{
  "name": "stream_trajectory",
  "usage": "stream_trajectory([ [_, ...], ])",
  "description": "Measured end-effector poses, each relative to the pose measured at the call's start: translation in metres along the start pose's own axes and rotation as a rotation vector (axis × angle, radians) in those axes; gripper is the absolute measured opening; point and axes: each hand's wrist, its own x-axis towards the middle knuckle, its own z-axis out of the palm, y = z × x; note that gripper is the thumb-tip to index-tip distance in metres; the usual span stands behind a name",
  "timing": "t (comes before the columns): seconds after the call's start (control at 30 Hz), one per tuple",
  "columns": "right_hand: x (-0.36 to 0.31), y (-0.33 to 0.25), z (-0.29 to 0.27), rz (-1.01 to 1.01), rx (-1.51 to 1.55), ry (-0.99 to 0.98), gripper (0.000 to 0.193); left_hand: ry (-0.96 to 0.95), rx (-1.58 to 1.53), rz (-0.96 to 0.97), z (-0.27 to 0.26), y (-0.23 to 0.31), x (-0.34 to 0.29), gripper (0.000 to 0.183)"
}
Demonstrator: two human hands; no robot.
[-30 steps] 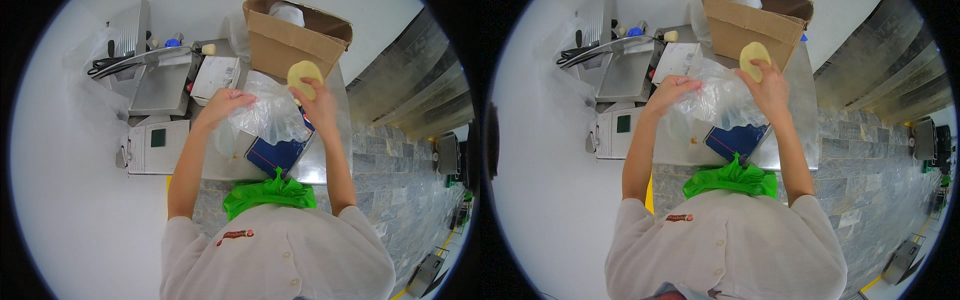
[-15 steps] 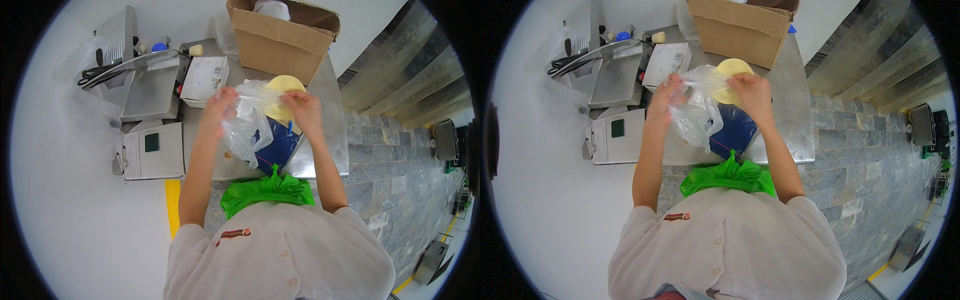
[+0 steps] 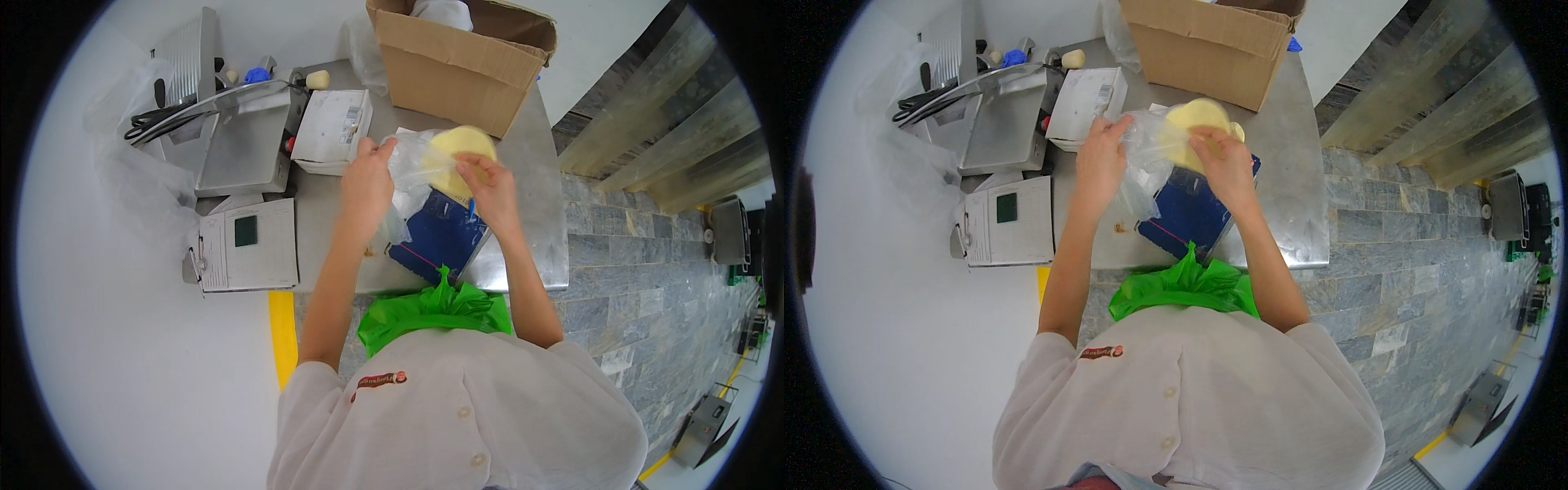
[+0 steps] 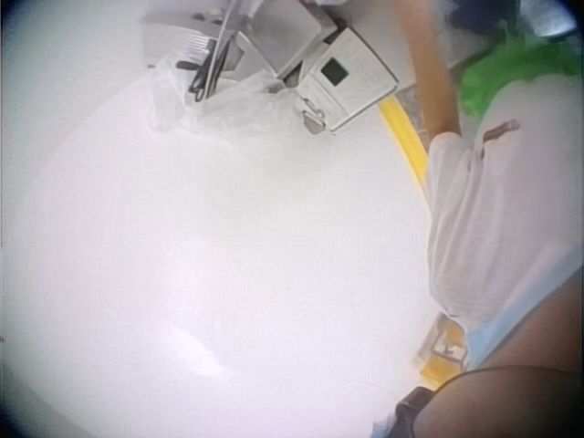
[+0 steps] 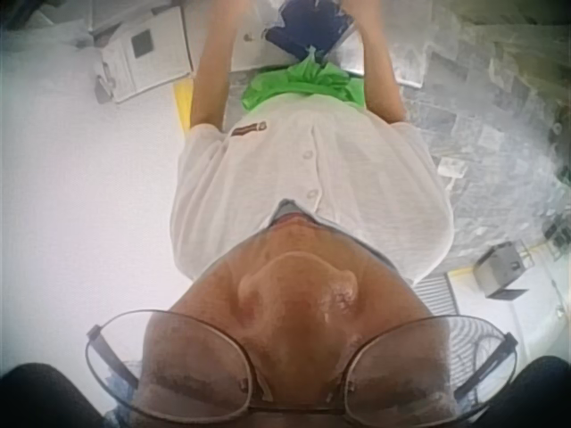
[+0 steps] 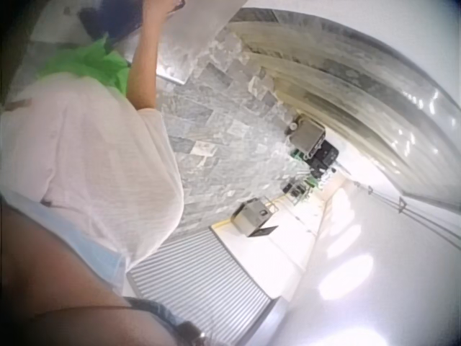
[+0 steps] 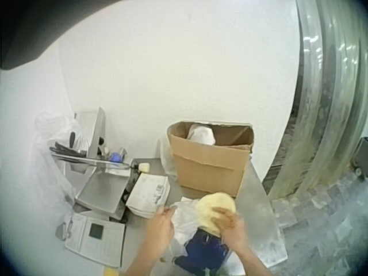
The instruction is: The person writes on round yellow labels with a black marker, then places the labeled items into a clear plastic bag. The person then writes on a small white card and places it on top of a blue box.
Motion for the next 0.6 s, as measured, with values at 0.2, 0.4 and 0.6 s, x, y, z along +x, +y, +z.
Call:
stream_trajectory([
  [0.2, -0.016, -0.037, -0.014, -0.466, -0.119, 0.174, 0.026, 0.001, -0.086, 0.021, -0.003, 0.014, -0.002, 0.054],
  [0.4, -0.016, 0.005, 0.023, -0.439, -0.195, -0.305, 0.039, -0.029, -0.300, 0.234, -0.001, 0.041, -0.011, 0.061],
  [0.6, -0.003, 0.041, 0.040, 0.085, 0.507, -0.235, 0.044, -0.263, -0.216, 0.603, 0.016, 0.077, -0.051, 0.059],
])
